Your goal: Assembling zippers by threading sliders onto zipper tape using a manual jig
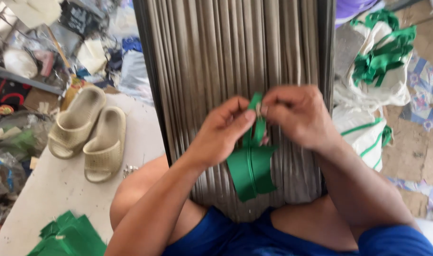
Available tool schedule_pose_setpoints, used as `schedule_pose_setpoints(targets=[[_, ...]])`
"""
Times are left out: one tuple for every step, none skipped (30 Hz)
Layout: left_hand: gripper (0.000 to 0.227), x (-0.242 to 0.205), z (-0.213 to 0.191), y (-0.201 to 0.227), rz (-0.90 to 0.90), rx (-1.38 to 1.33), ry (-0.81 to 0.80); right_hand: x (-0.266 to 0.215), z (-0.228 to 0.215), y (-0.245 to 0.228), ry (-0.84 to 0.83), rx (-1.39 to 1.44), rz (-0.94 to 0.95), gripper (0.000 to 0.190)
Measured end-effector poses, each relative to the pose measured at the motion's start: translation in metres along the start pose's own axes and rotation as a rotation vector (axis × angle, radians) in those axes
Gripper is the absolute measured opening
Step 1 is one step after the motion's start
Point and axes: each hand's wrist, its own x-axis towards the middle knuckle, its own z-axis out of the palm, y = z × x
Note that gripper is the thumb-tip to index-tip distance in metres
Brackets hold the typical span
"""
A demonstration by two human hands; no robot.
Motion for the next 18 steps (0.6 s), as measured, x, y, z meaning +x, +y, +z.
schedule_pose_setpoints(targets=[[0.012, 0.005, -0.009, -0.006, -0.025, -0.011, 0.006, 0.003, 0.002, 0.000, -0.004, 0.009, 0.026, 0.013], [0.019, 0.008, -0.015, -0.015, -0.044, -0.011, -0.074, 0.002, 0.002, 0.001, 0.100, 0.052, 0.044, 0.014], [0.027, 0.011, -0.021, -0.024, -0.061, -0.013, -0.156, 0.002, 0.003, 0.002, 0.206, 0.090, 0.064, 0.015], [0.027, 0.009, -0.022, -0.019, -0.059, -0.016, -0.162, 0.001, -0.002, 0.003, 0.210, 0.085, 0.064, 0.015], [0.024, 0.008, -0.022, -0.012, -0.235, 0.057, -0.235, 0.000, -0.006, 0.003, 0.298, 0.082, -0.018, 0.012], [0.026, 0.001, -0.021, -0.006, -0.418, 0.126, -0.303, -0.005, -0.009, 0.002, 0.381, 0.083, -0.091, 0.008], [0.026, 0.004, -0.021, -0.010, -0.423, 0.120, -0.303, -0.003, -0.015, 0.001, 0.381, 0.082, -0.084, 0.008], [0.028, 0.005, -0.021, -0.016, -0.424, 0.163, -0.371, -0.003, -0.019, 0.000, 0.390, 0.077, -0.138, 0.016], [0.030, 0.005, -0.020, -0.021, -0.423, 0.204, -0.438, -0.004, -0.024, 0.000, 0.401, 0.072, -0.191, 0.025], [0.030, 0.005, -0.017, -0.025, -0.433, 0.196, -0.437, -0.006, -0.028, 0.005, 0.399, 0.074, -0.179, 0.025], [0.029, 0.004, -0.014, -0.028, -0.448, 0.217, -0.419, -0.009, -0.032, 0.010, 0.482, 0.137, -0.131, 0.027], [0.028, 0.006, -0.013, -0.030, -0.457, 0.244, -0.399, -0.008, -0.036, 0.015, 0.564, 0.202, -0.090, 0.033], [0.028, 0.006, -0.013, -0.030, -0.461, 0.242, -0.396, -0.007, -0.037, 0.020, 0.561, 0.204, -0.086, 0.033], [0.029, 0.006, -0.014, -0.031, -0.448, 0.229, -0.417, -0.007, -0.037, 0.025, 0.567, 0.220, -0.093, 0.029], [0.031, 0.006, -0.014, -0.031, -0.434, 0.215, -0.438, -0.006, -0.037, 0.030, 0.573, 0.235, -0.101, 0.026], [0.031, 0.005, -0.016, -0.035, -0.437, 0.214, -0.434, -0.008, -0.034, 0.032, 0.570, 0.238, -0.098, 0.026], [0.031, 0.005, -0.017, -0.039, -0.425, 0.204, -0.436, -0.009, -0.032, 0.033, 0.545, 0.215, -0.084, 0.022], [0.031, 0.005, -0.018, -0.042, -0.411, 0.194, -0.441, -0.011, -0.030, 0.034, 0.523, 0.190, -0.070, 0.018]])
